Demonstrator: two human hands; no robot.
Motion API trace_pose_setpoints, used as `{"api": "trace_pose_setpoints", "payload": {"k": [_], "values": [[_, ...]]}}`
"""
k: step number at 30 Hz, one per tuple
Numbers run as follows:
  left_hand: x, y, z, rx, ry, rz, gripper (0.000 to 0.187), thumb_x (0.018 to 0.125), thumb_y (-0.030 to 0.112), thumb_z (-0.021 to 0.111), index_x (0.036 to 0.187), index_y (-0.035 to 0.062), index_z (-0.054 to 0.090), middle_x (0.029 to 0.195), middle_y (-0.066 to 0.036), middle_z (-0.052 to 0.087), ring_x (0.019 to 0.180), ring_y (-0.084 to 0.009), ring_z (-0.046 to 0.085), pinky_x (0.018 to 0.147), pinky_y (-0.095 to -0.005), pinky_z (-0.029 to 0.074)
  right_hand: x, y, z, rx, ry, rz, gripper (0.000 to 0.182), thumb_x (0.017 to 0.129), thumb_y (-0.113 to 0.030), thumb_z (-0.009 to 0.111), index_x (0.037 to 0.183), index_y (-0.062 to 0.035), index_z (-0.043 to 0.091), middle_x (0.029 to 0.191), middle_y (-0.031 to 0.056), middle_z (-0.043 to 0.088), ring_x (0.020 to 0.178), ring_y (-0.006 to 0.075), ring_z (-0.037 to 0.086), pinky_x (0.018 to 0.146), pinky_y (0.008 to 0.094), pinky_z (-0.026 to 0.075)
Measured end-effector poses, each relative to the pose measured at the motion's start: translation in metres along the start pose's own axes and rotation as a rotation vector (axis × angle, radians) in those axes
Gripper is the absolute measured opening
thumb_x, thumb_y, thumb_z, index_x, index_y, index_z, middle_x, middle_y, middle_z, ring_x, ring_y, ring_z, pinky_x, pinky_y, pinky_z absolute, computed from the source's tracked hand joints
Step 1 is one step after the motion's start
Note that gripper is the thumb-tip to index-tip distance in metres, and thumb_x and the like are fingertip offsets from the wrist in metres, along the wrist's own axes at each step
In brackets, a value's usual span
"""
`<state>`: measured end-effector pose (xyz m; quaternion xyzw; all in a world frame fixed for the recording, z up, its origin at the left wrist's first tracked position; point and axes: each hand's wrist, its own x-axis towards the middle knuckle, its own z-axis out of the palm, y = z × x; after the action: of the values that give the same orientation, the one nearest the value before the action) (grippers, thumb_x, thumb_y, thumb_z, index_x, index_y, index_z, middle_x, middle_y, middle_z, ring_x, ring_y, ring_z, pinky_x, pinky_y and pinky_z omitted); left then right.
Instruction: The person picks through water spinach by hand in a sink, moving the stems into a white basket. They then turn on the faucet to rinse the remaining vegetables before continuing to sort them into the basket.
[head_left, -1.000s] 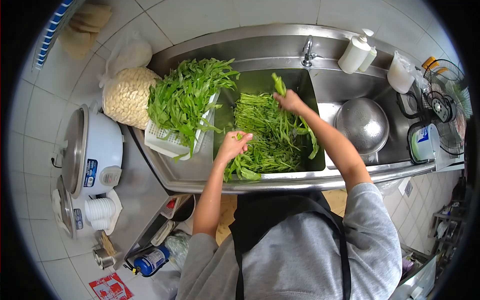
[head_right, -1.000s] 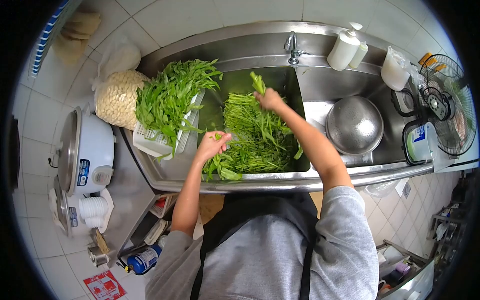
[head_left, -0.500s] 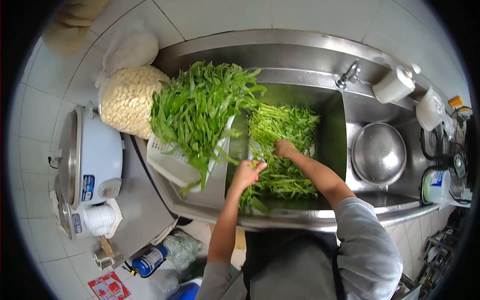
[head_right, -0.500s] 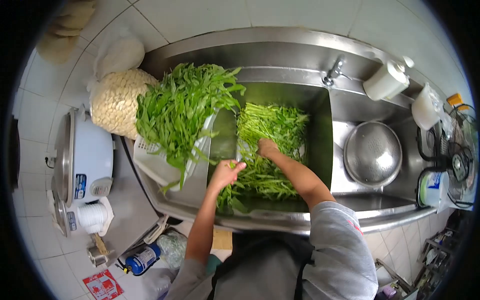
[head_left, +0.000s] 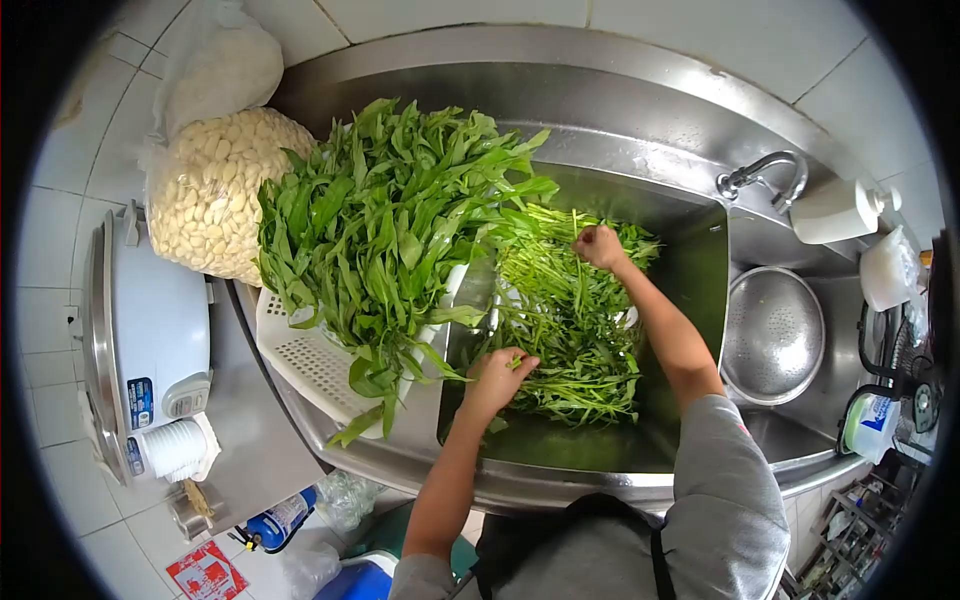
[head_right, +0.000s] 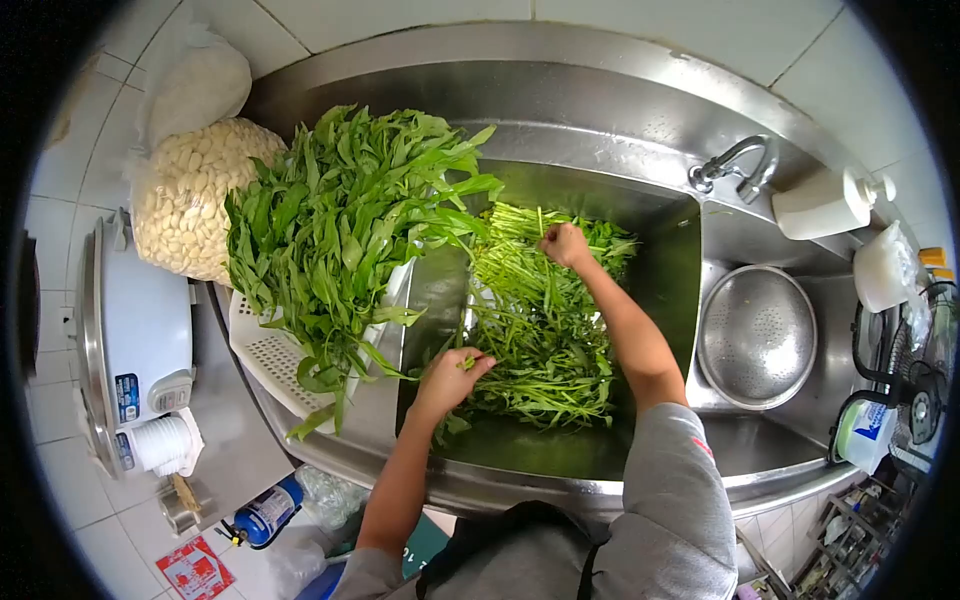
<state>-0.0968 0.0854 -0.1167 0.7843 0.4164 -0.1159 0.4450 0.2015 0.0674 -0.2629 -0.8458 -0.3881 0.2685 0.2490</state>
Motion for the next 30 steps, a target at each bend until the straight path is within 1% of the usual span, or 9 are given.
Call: {"api": "trace_pose_setpoints", "payload": {"k": [7, 10, 13, 15, 19, 22, 25, 28, 30], "values": [[0.002, 0.012, 0.000, -0.125, 0.159, 0.139, 0.039, 0.079, 0.041, 0.063, 0.091, 0.0041, 0.065, 0.054, -0.006, 0.054, 0.051, -0.0111, 0.050, 0.049, -0.0315, 0.039, -0.039, -0.068, -0.123, 0.650, -0.148, 0.092, 0.023, 0.079, -0.017, 0.067, 0.068, 0.0013, 0.059, 0.059, 0.0067, 0.059, 0.048, 0.0111, 0.057, 0.045, 0.0224, 0.048], [0.011, 0.027, 0.013, -0.283, 0.275, 0.365, 0.035, 0.079, 0.040, 0.062, 0.087, 0.0055, 0.065, 0.055, -0.008, 0.056, 0.050, -0.0147, 0.050, 0.050, -0.0311, 0.039, -0.059, -0.082, -0.142, 0.738, -0.129, 0.118, 0.021, 0.077, -0.016, 0.068, 0.069, 0.0011, 0.059, 0.060, 0.0072, 0.060, 0.049, 0.0113, 0.058, 0.045, 0.0226, 0.049], [0.008, 0.059, -0.002, -0.194, 0.124, 0.164, 0.035, 0.080, 0.039, 0.061, 0.088, 0.0049, 0.065, 0.055, -0.008, 0.056, 0.050, -0.0148, 0.052, 0.050, -0.0299, 0.040, -0.078, -0.092, -0.156, 0.777, -0.106, 0.124, 0.021, 0.077, -0.016, 0.068, 0.070, 0.0011, 0.059, 0.061, 0.0072, 0.060, 0.050, 0.0114, 0.058, 0.045, 0.0224, 0.049], [0.016, 0.052, 0.002, -0.213, 0.230, 0.251, 0.035, 0.082, 0.040, 0.058, 0.092, 0.0067, 0.065, 0.055, -0.008, 0.056, 0.052, -0.0172, 0.054, 0.052, -0.0323, 0.042, -0.089, -0.092, -0.160, 0.772, -0.083, 0.123, 0.021, 0.078, -0.017, 0.068, 0.068, -0.0010, 0.058, 0.059, 0.0052, 0.059, 0.049, 0.0102, 0.056, 0.045, 0.0216, 0.049], [0.013, 0.040, -0.013, -0.138, 0.247, 0.142, 0.042, 0.080, 0.039, 0.062, 0.093, -0.0008, 0.064, 0.072, -0.012, 0.063, 0.065, -0.0174, 0.058, 0.064, -0.0319, 0.045, -0.106, -0.078, -0.128, 0.616, -0.370, 0.095, 0.019, 0.079, -0.015, 0.066, 0.069, 0.0001, 0.062, 0.059, 0.0072, 0.061, 0.047, 0.0104, 0.056, 0.044, 0.0221, 0.049], [0.025, -0.001, -0.002, 0.021, 0.138, 0.016, 0.040, 0.079, 0.041, 0.062, 0.092, 0.0036, 0.065, 0.072, -0.014, 0.063, 0.065, -0.0194, 0.058, 0.065, -0.0337, 0.045, -0.125, -0.067, -0.066, 0.442, -0.876, 0.247, 0.033, 0.074, -0.029, 0.072, 0.088, -0.0003, 0.064, 0.072, 0.0102, 0.065, 0.060, 0.0125, 0.061, 0.051, 0.0249, 0.053], [0.018, -0.013, 0.007, 0.224, 0.070, 0.035, 0.041, 0.077, 0.046, 0.061, 0.094, 0.0083, 0.065, 0.083, -0.018, 0.065, 0.080, -0.0293, 0.063, 0.072, -0.0379, 0.047, -0.102, -0.043, -0.006, 0.001, -0.417, -0.035, 0.025, 0.075, -0.027, 0.069, 0.084, -0.0041, 0.064, 0.077, 0.0155, 0.064, 0.074, 0.0248, 0.062, 0.067, 0.0373, 0.052], [0.021, -0.001, 0.008, 0.315, -0.145, 0.026, 0.046, 0.077, 0.047, 0.060, 0.097, 0.0065, 0.064, 0.086, -0.018, 0.064, 0.085, -0.0331, 0.061, 0.075, -0.0398, 0.047, -0.050, -0.034, 0.024, -0.164, -0.039, 0.133, 0.020, 0.078, -0.018, 0.060, 0.096, -0.0076, 0.061, 0.091, 0.0145, 0.061, 0.092, 0.0264, 0.059, 0.079, 0.0391, 0.047], [0.019, 0.008, 0.009, 0.357, -0.163, 0.058, 0.044, 0.080, 0.046, 0.056, 0.096, 0.0054, 0.064, 0.087, -0.017, 0.064, 0.085, -0.0331, 0.061, 0.075, -0.0404, 0.048, -0.006, -0.020, 0.046, -0.284, 0.111, 0.019, 0.030, 0.076, -0.017, 0.061, 0.104, -0.0066, 0.057, 0.097, 0.0125, 0.059, 0.095, 0.0271, 0.056, 0.081, 0.0384, 0.045]]}}
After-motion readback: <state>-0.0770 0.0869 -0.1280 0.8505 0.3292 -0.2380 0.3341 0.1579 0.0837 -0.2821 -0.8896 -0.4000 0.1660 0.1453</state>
